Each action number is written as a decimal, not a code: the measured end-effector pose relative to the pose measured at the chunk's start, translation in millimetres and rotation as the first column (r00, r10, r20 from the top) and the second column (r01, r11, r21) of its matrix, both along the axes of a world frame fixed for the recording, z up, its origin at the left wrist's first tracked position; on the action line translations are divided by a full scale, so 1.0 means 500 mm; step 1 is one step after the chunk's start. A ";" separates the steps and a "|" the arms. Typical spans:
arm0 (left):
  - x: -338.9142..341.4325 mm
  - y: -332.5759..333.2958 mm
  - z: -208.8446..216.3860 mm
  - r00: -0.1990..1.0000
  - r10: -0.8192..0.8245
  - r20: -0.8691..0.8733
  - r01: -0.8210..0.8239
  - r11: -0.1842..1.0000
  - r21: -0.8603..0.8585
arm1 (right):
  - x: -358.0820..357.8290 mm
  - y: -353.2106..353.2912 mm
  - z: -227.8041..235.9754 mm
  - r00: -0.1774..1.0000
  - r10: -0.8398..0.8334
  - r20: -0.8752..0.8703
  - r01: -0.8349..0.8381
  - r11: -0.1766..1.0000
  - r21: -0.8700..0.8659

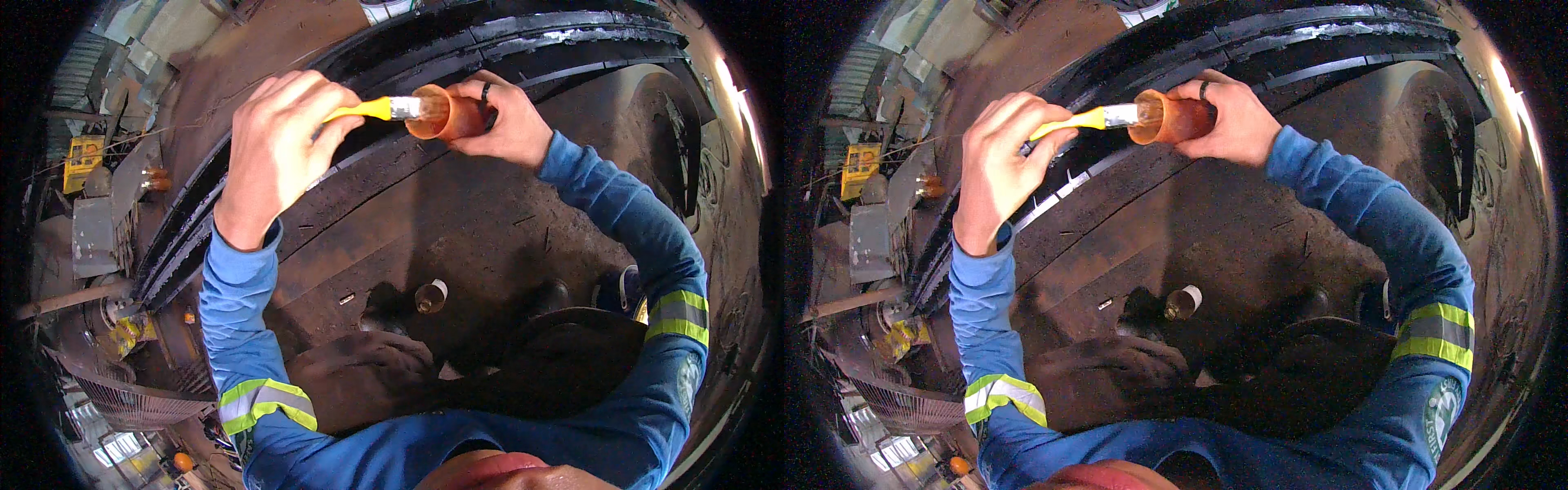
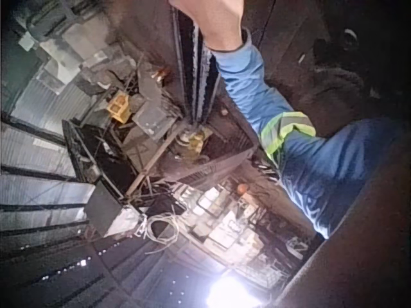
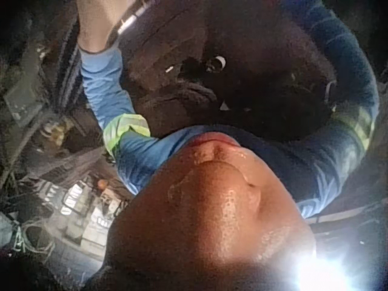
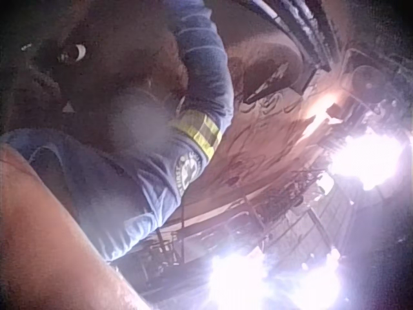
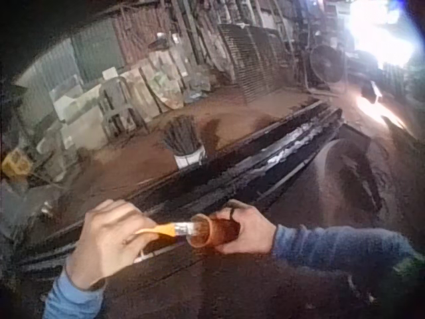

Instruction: The person applies a reddish-brown liquid to a long, curved metal beam using a yellow-handled brush. They repeatedly dip the brush into a small orange cup held in the other hand and spread the liquid along the beam's surface.

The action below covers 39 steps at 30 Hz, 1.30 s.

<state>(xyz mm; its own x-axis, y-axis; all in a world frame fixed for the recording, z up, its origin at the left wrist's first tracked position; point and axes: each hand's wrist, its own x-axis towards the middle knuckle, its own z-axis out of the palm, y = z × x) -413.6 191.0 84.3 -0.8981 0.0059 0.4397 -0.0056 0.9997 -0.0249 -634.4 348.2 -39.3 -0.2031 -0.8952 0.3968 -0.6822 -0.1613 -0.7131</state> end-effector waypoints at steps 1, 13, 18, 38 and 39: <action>-0.001 -0.002 -0.005 1.000 -0.008 -0.019 0.008 1.000 0.001 | -0.007 0.000 -0.004 1.000 -0.010 0.001 0.010 1.000 -0.004; 0.012 -0.025 -0.050 0.994 0.099 0.048 -0.110 0.897 0.428 | -0.010 -0.008 -0.026 0.997 -0.056 -0.047 0.054 0.998 -0.046; 0.041 -0.066 -0.074 0.974 0.199 0.108 -0.219 0.714 0.664 | -0.025 -0.011 -0.039 0.990 -0.121 -0.068 0.116 0.990 -0.074; 0.029 -0.055 -0.092 0.971 0.157 0.180 -0.209 0.191 0.959 | -0.015 -0.013 -0.031 0.938 -0.305 -0.166 0.297 0.952 -0.067; 0.034 -0.063 -0.089 0.971 0.166 0.170 -0.208 0.251 0.945 | -0.016 -0.014 -0.031 0.942 -0.291 -0.170 0.281 0.956 -0.080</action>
